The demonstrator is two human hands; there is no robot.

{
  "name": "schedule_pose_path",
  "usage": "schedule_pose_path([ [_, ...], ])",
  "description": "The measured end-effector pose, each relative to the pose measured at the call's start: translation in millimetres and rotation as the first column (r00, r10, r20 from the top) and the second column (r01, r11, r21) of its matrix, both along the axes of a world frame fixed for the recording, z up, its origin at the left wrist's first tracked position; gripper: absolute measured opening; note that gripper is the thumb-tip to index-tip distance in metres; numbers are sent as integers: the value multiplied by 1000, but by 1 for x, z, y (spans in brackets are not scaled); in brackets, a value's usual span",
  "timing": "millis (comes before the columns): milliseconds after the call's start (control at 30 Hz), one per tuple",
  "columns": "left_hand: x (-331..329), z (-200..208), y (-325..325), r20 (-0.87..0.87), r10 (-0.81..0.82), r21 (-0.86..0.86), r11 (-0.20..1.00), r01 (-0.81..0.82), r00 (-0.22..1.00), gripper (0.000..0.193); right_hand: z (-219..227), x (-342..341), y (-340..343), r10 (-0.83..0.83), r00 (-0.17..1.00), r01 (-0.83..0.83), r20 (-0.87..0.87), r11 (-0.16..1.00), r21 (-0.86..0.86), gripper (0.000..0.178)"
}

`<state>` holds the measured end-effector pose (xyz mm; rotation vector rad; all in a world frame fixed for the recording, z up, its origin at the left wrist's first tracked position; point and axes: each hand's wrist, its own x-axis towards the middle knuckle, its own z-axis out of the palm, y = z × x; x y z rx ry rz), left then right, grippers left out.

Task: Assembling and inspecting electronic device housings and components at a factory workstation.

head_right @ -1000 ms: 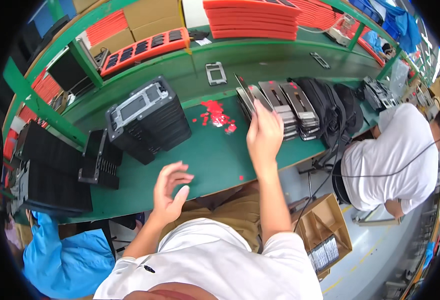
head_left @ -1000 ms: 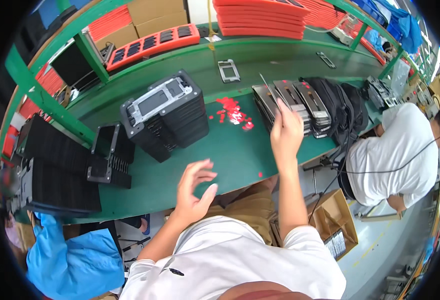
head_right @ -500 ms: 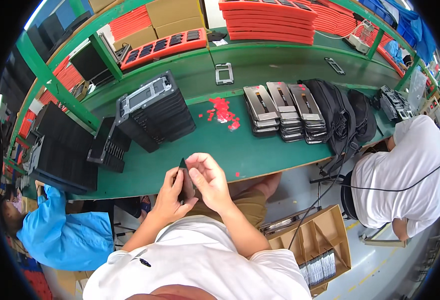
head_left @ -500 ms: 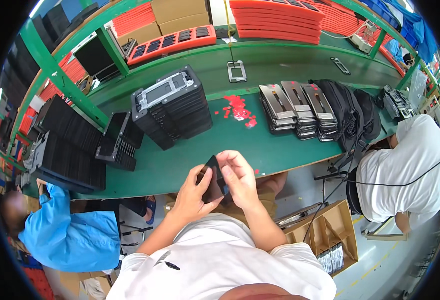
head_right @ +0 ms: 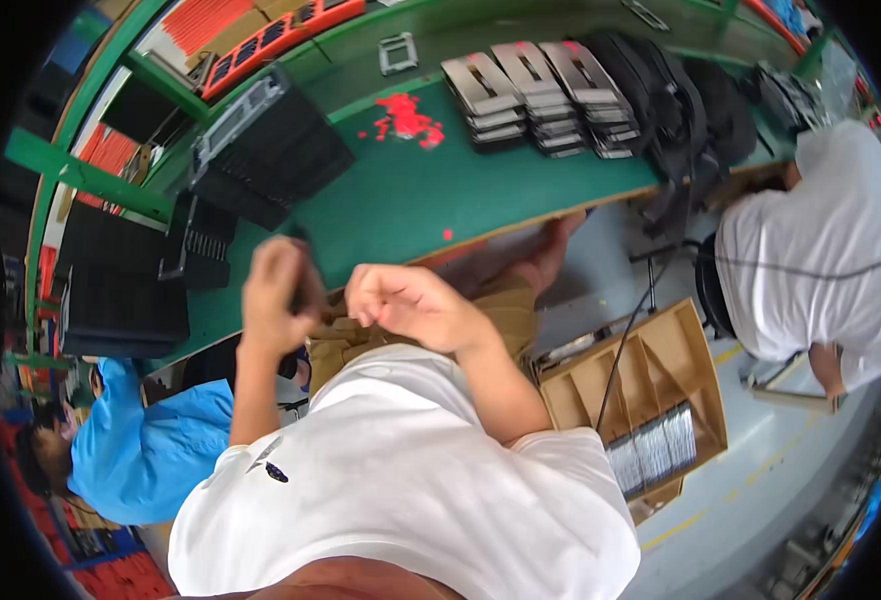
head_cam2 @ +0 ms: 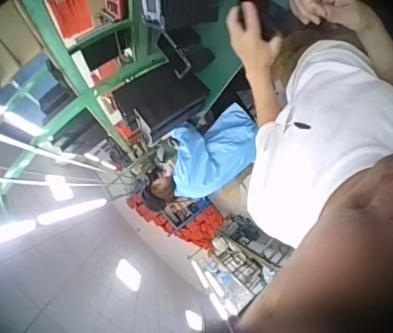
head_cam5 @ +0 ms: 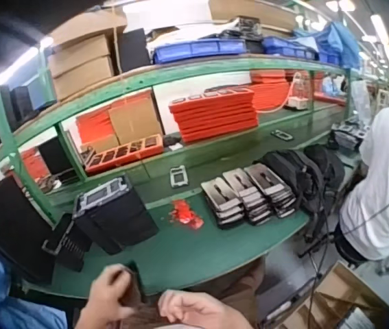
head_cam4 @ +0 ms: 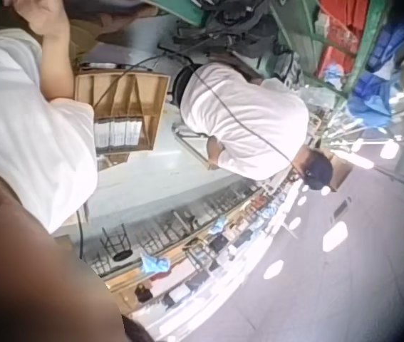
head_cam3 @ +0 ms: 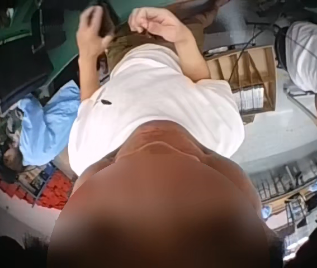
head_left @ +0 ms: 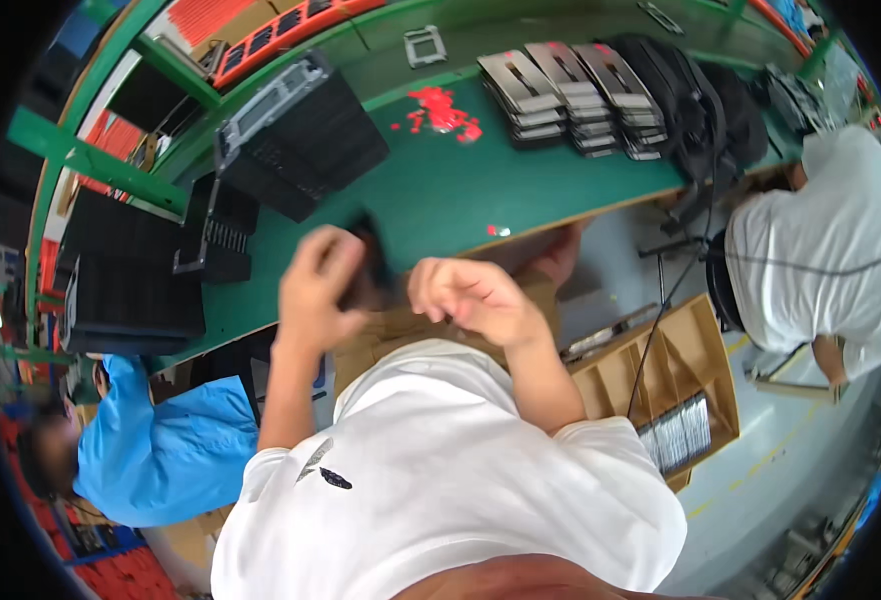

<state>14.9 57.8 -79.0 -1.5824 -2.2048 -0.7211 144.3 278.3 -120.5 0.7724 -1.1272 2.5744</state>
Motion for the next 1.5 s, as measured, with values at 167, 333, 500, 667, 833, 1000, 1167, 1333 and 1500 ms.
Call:
schedule_pose_path([
  [167,-27,10,-33,575,-36,426,866,-261,818,62,-18,27,56,-320,947,312,-24,937,-155,30],
  [333,-27,20,-31,659,-276,583,775,-243,700,55,-29,-34,71,-889,316,580,-331,-95,809,19],
  [500,-33,23,-19,615,-251,581,785,-215,748,55,-45,-49,57,-837,244,550,-491,-297,780,11],
  [667,-48,39,-14,580,-341,643,749,-159,740,56,-42,-46,58,-872,270,498,-408,-236,834,14],
  [833,-72,62,-21,547,-445,714,691,-117,709,56,-32,-54,56,-915,282,452,-289,-139,881,19],
  [1000,-81,76,-13,622,-583,759,613,-220,522,69,-11,-117,69,-906,337,391,-257,-114,913,19],
  [1167,-107,77,-35,614,-706,783,600,-162,352,80,-8,-199,95,-663,405,37,-630,-676,736,17],
  [1333,-128,73,-50,648,-717,759,633,-152,256,86,125,-209,45,-687,464,462,-560,-351,814,19],
  [1500,-132,97,-25,677,-720,736,654,-176,153,88,181,-213,-1,-157,957,271,-245,791,549,38],
])
